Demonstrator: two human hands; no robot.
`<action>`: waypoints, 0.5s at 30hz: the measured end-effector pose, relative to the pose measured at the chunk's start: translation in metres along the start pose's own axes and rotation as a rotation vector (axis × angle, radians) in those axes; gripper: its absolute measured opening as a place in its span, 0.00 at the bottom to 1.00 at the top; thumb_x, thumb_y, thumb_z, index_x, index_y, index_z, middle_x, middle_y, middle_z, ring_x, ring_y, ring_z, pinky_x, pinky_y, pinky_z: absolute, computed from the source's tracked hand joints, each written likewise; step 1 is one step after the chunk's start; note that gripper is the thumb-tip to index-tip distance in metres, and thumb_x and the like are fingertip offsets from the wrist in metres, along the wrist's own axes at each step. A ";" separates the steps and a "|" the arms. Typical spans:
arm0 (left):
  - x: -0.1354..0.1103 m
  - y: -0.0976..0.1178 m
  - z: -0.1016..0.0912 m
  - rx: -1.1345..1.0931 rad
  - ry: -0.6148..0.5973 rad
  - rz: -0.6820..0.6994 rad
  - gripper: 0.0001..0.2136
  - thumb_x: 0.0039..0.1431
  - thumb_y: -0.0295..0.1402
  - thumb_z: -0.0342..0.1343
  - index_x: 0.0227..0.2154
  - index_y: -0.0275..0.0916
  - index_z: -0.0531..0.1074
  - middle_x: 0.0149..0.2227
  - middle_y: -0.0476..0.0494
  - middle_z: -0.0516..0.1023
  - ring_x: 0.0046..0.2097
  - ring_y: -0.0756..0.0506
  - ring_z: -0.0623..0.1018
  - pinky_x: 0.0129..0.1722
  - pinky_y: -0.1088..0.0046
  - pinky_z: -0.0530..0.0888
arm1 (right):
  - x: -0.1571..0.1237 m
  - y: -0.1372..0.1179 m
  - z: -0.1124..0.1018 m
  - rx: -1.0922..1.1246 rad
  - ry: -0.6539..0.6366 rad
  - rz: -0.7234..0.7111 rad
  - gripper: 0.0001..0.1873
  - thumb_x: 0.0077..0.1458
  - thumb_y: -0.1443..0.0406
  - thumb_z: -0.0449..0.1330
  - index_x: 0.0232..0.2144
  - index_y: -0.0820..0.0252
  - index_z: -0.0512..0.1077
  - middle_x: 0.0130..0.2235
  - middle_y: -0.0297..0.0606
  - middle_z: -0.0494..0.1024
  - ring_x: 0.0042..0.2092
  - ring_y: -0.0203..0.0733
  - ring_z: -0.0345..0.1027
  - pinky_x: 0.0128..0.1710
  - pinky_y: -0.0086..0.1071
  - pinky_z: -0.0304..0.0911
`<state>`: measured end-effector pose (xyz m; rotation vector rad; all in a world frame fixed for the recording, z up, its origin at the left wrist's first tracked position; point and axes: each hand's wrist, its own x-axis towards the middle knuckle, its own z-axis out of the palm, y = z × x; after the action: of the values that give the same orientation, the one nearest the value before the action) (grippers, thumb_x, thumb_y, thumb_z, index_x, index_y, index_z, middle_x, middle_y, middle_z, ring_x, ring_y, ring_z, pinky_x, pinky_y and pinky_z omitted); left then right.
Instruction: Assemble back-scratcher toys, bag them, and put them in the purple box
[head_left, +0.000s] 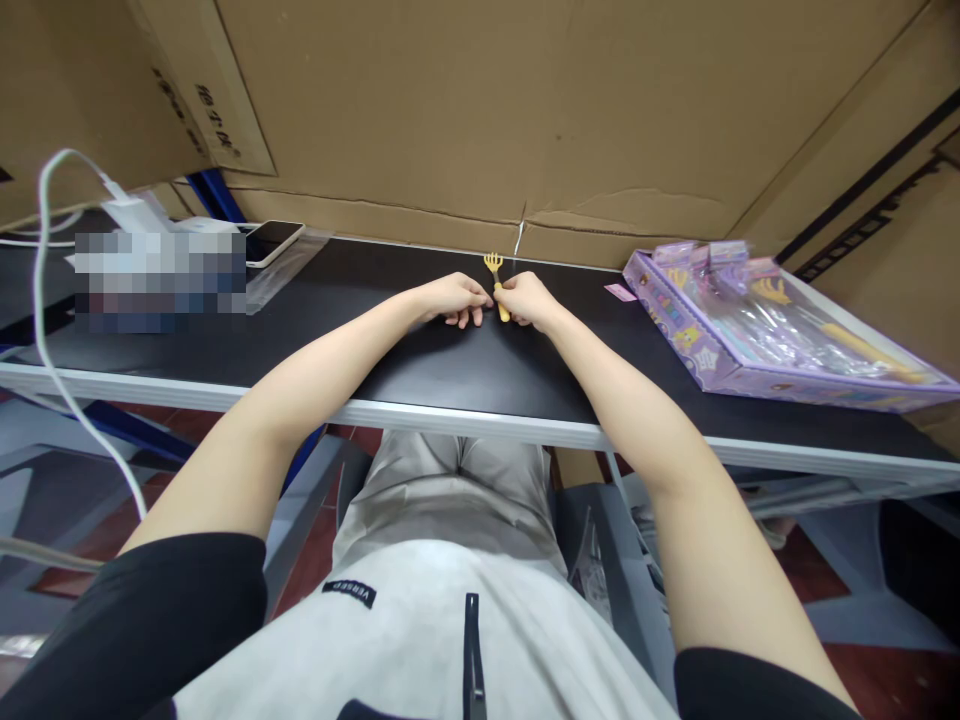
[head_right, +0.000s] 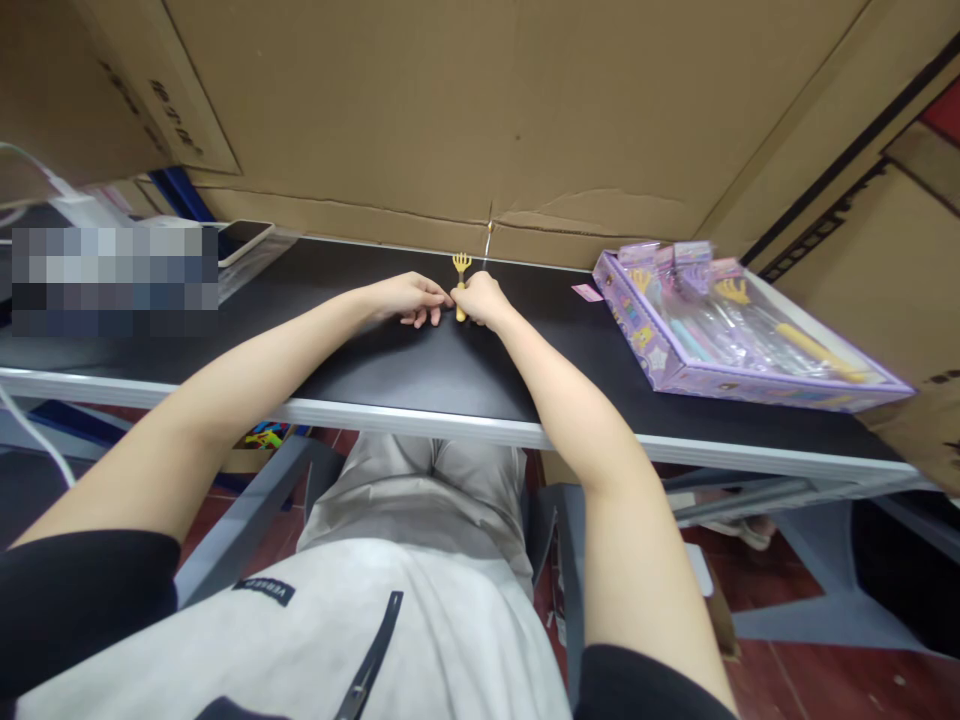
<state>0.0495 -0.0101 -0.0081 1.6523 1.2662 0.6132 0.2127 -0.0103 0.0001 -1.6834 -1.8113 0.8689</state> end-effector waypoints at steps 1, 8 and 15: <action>-0.001 0.001 0.000 0.095 0.012 0.033 0.05 0.62 0.22 0.59 0.32 0.36 0.76 0.21 0.49 0.75 0.19 0.52 0.69 0.21 0.75 0.60 | 0.003 0.003 -0.001 -0.077 0.037 -0.009 0.11 0.63 0.70 0.59 0.27 0.61 0.70 0.17 0.32 0.67 0.18 0.31 0.59 0.22 0.25 0.61; -0.004 -0.001 -0.003 0.548 0.090 0.344 0.09 0.57 0.25 0.61 0.24 0.39 0.71 0.19 0.53 0.72 0.24 0.50 0.70 0.32 0.74 0.65 | 0.018 0.015 -0.013 -0.377 0.119 -0.049 0.09 0.64 0.68 0.61 0.43 0.69 0.78 0.34 0.49 0.81 0.40 0.47 0.80 0.46 0.34 0.76; 0.001 -0.007 -0.006 0.644 0.080 0.406 0.05 0.59 0.31 0.59 0.28 0.39 0.75 0.22 0.50 0.74 0.27 0.48 0.71 0.33 0.73 0.65 | 0.017 0.014 -0.018 -0.450 0.111 0.006 0.10 0.63 0.68 0.63 0.44 0.69 0.79 0.34 0.51 0.81 0.45 0.53 0.82 0.52 0.38 0.76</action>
<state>0.0414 -0.0071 -0.0114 2.4786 1.2688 0.5406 0.2339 0.0085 0.0008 -1.9593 -2.0284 0.3723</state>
